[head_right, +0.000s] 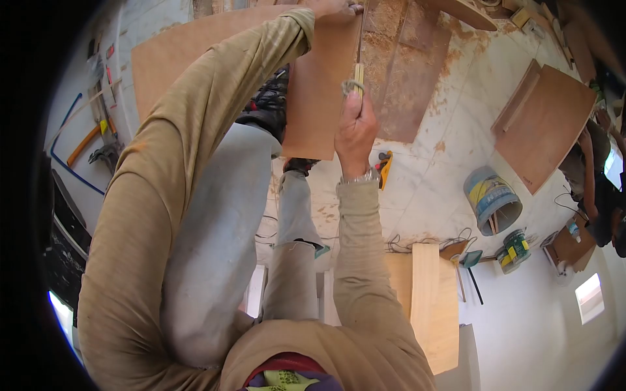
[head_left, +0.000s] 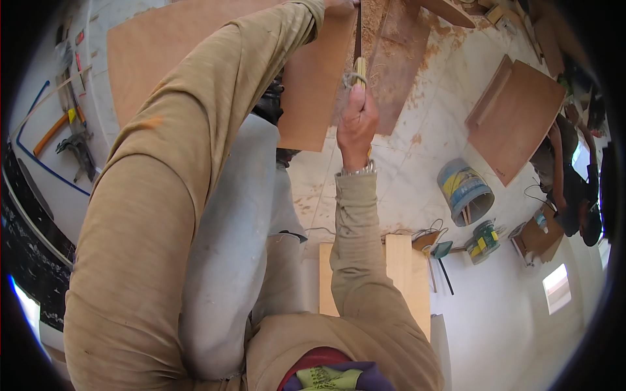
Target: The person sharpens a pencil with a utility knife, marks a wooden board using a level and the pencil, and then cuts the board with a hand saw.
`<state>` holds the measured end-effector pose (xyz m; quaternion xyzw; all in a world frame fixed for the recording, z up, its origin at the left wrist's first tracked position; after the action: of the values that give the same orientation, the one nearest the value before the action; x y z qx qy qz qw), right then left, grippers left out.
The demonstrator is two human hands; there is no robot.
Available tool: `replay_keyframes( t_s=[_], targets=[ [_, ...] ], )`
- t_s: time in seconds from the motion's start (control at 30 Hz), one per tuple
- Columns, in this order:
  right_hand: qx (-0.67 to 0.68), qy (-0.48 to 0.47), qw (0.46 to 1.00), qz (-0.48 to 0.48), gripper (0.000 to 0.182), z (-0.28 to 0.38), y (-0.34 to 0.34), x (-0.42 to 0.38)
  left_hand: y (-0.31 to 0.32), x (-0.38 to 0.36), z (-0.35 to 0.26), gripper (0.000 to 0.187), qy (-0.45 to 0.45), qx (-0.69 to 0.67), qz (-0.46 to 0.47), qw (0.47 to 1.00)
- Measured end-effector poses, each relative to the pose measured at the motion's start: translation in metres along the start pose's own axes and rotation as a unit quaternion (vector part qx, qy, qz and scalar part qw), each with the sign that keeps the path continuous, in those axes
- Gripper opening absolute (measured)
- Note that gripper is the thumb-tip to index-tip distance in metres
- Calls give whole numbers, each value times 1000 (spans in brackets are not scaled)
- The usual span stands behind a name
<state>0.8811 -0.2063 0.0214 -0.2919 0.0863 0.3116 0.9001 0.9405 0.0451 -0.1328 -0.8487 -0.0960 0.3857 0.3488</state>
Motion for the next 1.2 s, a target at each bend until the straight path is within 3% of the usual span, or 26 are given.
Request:
replay_keyframes(
  t_s=[0.13,0.2,0.33,0.43,0.53,0.63,0.8,0.93,1.03,1.2],
  targets=[
    [-14,-26,1000,-5,38,18,22,61,40,49,11,51,114,44,-19,992],
    [48,13,998,24,38,3,32,70,21,37,12,49,67,19,-26,997],
    [25,13,999,21,38,-10,23,56,13,20,10,48,34,-6,-39,999],
    [-28,-8,999,16,39,10,-5,16,3,2,3,48,-13,58,9,998],
    [-48,110,991,60,40,20,-30,-41,15,12,15,56,-30,76,39,996],
    [-23,93,995,22,40,38,-34,-48,13,11,8,53,-33,61,67,995],
    [-5,-1,1000,5,39,21,5,43,16,21,4,55,3,38,100,994],
    [29,9,999,12,37,4,9,41,47,59,24,55,88,-12,206,975],
    [13,45,999,24,37,17,-1,15,60,76,30,54,136,-20,206,969],
    [29,17,999,7,38,12,3,34,41,52,13,54,112,9,138,984]
  ],
)
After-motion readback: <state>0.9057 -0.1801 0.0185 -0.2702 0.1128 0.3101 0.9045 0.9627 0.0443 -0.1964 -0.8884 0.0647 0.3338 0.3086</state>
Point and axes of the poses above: each hand's wrist, its own x-axis towards the middle knuckle, its own y-axis out of the palm, z = x × y, the point moved 10 cm from there along x, towards the middle knuckle, and after that the axes turned 2 degrees about -y, right-handed, at the moved point
